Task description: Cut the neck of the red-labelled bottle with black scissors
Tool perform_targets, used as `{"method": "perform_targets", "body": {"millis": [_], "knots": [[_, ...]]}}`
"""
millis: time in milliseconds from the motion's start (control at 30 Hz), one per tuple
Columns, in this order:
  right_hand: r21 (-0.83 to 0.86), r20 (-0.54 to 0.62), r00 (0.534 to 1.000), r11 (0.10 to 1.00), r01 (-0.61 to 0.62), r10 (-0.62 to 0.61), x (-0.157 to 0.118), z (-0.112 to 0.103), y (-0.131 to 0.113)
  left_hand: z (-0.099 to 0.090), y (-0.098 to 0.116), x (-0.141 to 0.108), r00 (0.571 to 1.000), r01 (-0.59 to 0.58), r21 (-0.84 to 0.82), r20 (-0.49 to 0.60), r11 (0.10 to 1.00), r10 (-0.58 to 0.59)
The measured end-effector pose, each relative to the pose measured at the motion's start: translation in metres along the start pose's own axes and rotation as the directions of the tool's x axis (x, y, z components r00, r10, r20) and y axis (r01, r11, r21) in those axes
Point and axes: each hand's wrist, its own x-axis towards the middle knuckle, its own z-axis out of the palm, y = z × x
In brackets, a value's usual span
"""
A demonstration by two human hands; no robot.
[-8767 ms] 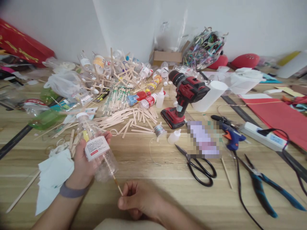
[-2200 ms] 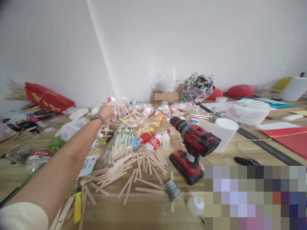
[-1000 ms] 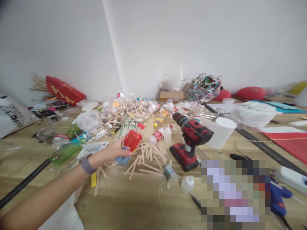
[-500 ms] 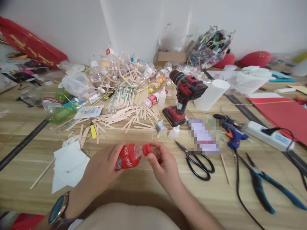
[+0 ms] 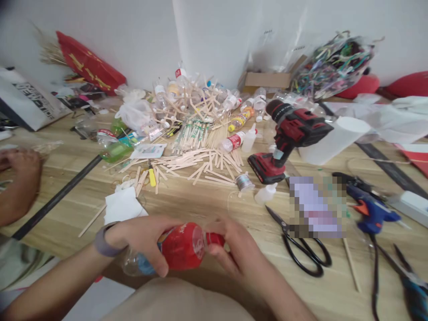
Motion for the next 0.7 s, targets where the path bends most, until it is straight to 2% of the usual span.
{"method": "perform_targets", "body": {"millis": [100,200,267,333,400,467,533,600,700], "knots": [[0.070,0.159,0.983,0.994,0.079,-0.089,0.005,-0.004,0.002,-0.006,-0.009,-0.004,0.998,0.008,-0.108,0.064,0.994,-0.001],[0.063,0.222,0.968,0.993,0.103,-0.114,0.009,-0.005,0.004,-0.004,-0.014,-0.007,0.998,0.007,-0.128,0.060,0.992,0.000],[0.014,0.176,0.983,0.999,0.044,-0.046,0.011,-0.003,0.005,0.000,-0.013,-0.008,0.999,0.020,-0.062,-0.025,0.998,-0.021],[-0.040,0.073,0.988,0.991,-0.131,0.133,0.012,0.002,0.008,0.006,-0.009,-0.010,0.986,0.047,0.034,-0.164,0.998,-0.041],[-0.056,-0.001,0.941,0.939,-0.339,0.339,0.012,0.008,0.010,0.013,-0.005,-0.012,0.949,0.103,0.132,-0.310,0.986,-0.058],[-0.036,0.019,0.893,0.893,-0.449,0.450,0.012,0.012,0.012,0.020,-0.002,-0.013,0.917,0.165,0.206,-0.392,0.965,-0.073],[-0.018,0.086,0.874,0.878,-0.479,0.479,0.013,0.014,0.012,0.023,-0.002,-0.014,0.909,0.194,0.237,-0.408,0.952,-0.084],[-0.004,0.134,0.875,0.883,-0.468,0.465,0.014,0.014,0.010,0.024,-0.003,-0.014,0.908,0.195,0.234,-0.410,0.952,-0.085],[0.002,0.119,0.915,0.922,-0.387,0.384,0.015,0.011,0.008,0.019,-0.006,-0.015,0.917,0.171,0.179,-0.390,0.969,-0.090]]}}
